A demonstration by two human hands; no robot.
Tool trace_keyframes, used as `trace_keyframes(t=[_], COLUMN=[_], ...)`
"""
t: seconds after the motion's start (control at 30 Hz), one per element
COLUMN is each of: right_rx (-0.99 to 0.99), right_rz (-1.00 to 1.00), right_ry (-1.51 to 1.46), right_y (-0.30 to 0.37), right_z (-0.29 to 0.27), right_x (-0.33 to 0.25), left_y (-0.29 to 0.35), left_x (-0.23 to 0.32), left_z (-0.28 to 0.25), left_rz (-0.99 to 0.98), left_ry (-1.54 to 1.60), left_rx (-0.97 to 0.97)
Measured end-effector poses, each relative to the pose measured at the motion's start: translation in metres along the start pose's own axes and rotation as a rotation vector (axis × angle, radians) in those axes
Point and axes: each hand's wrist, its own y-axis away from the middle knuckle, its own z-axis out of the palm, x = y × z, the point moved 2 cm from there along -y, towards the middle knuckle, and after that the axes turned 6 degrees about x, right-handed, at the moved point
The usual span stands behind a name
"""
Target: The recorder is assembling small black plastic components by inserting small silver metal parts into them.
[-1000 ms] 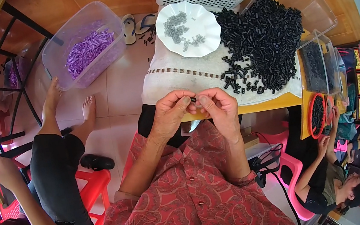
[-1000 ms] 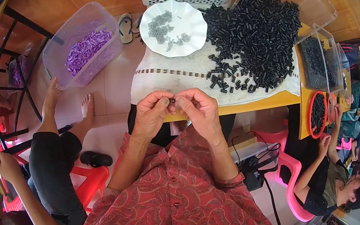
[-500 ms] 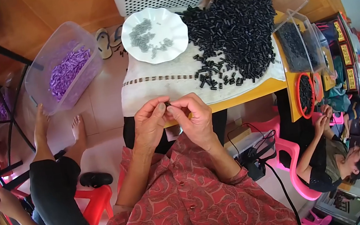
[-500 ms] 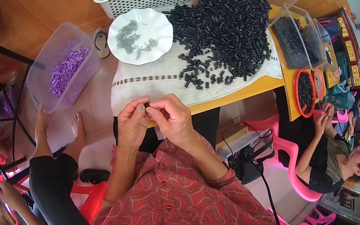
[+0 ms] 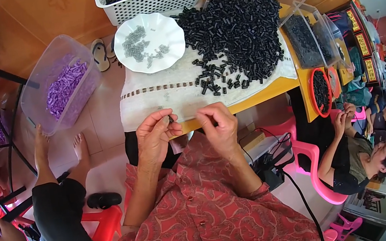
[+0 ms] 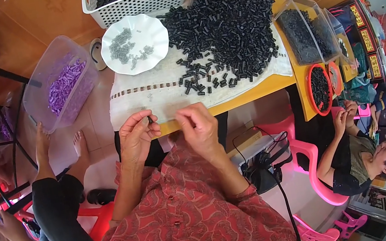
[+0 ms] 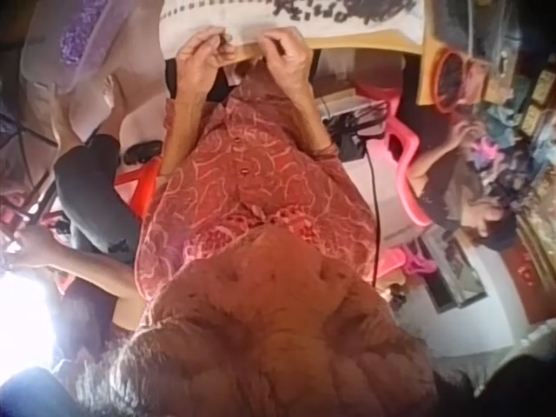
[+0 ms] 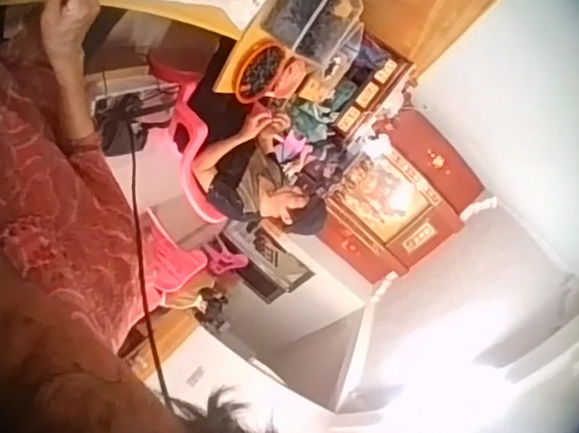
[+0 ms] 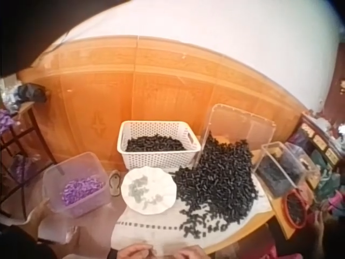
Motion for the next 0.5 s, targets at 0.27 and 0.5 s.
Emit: trace_keyframes(t=[0.27, 0.5], right_rx=[0.169, 0.151], right_rz=[0.005, 0.025], right_ry=[0.259, 0.381], right_y=[-0.019, -0.027], right_z=[-0.026, -0.026], right_x=[0.049, 0.061], left_y=[-0.001, -0.001], left_x=[-0.003, -0.002], left_z=[0.001, 0.002], left_rz=[0.014, 0.023], left_ry=[-0.025, -0.026], left_rx=[0.039, 0.035])
